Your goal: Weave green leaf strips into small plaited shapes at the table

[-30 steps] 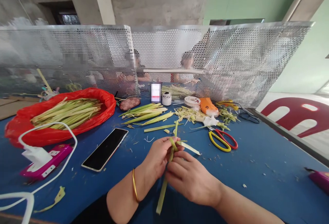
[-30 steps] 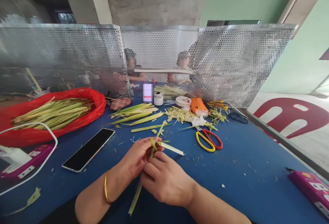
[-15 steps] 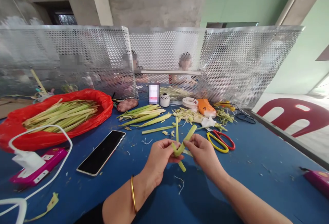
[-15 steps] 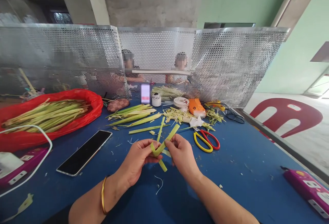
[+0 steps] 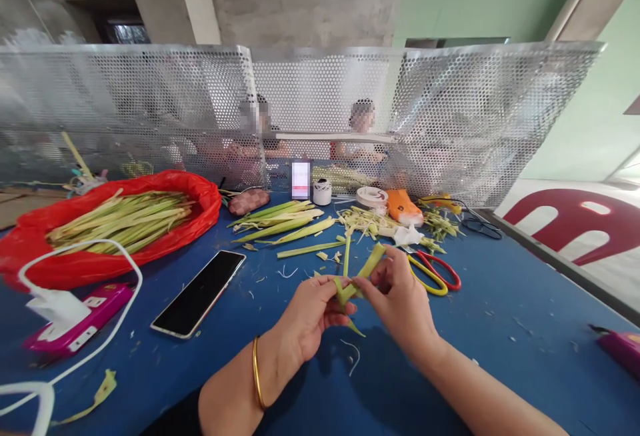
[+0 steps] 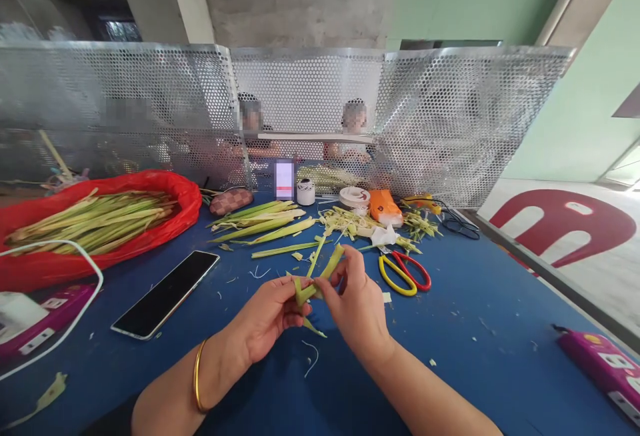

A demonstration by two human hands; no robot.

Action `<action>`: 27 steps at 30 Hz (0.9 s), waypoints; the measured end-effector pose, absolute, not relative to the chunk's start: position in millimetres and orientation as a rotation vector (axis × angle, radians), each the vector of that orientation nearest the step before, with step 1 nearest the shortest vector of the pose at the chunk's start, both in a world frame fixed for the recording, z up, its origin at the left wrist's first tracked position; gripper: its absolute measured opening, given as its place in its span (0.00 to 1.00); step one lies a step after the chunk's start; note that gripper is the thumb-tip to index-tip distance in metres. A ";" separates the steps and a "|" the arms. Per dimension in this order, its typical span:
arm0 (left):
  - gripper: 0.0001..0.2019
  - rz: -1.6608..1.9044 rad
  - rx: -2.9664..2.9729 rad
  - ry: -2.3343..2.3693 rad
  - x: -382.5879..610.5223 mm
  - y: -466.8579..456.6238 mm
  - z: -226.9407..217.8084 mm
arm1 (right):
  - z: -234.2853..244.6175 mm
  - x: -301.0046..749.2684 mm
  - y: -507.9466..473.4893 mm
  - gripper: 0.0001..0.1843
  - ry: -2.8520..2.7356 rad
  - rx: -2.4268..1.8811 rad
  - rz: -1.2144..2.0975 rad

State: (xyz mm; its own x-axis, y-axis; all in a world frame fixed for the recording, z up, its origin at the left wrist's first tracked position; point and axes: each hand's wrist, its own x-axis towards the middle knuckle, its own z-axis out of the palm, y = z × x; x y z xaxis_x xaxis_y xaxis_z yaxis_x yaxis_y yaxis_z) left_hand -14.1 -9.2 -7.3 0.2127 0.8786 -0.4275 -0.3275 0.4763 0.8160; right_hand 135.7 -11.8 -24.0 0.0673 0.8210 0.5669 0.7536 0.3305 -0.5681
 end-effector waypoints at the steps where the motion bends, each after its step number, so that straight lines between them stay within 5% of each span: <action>1: 0.04 0.920 0.631 1.033 -14.0 -9.0 -7.5 | -24.4 135.4 -11.4 0.29 -1.681 -1.449 0.083; 4: 0.04 0.937 0.563 1.040 -13.9 -7.5 -8.6 | -25.4 135.4 -12.4 0.39 -1.765 -1.486 -0.053; 8: 0.04 0.974 0.499 1.014 -16.1 -3.3 -11.3 | -22.3 137.4 -15.9 0.18 -2.091 -1.251 -0.094; 11: 0.04 1.026 0.500 1.032 -19.0 -0.3 -8.9 | -14.8 137.7 -17.9 0.11 -2.139 -1.065 0.269; 15: 0.04 1.095 0.581 1.087 -22.2 1.4 -1.7 | -4.5 135.2 -18.4 0.12 -1.830 -0.974 1.015; 18: 0.03 1.091 0.628 1.096 -23.8 2.1 -1.0 | -2.2 133.8 -17.6 0.13 -1.666 -0.944 1.258; 22: 0.04 1.082 0.686 1.080 -24.9 2.7 -4.4 | -8.8 136.0 -16.0 0.12 -1.876 -0.890 0.997; 27: 0.09 1.076 0.787 1.130 -22.2 0.4 -5.0 | -15.5 138.6 -15.7 0.11 -2.273 -0.778 0.049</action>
State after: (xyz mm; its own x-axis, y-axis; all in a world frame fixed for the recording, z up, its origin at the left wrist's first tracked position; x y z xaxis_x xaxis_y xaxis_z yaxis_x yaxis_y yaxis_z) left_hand -22.2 0.4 -5.0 0.0627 0.9485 -0.3104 -0.2641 0.3157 0.9114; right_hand 138.6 -15.7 -15.5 -0.5571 0.5461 0.6257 0.5188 0.8171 -0.2513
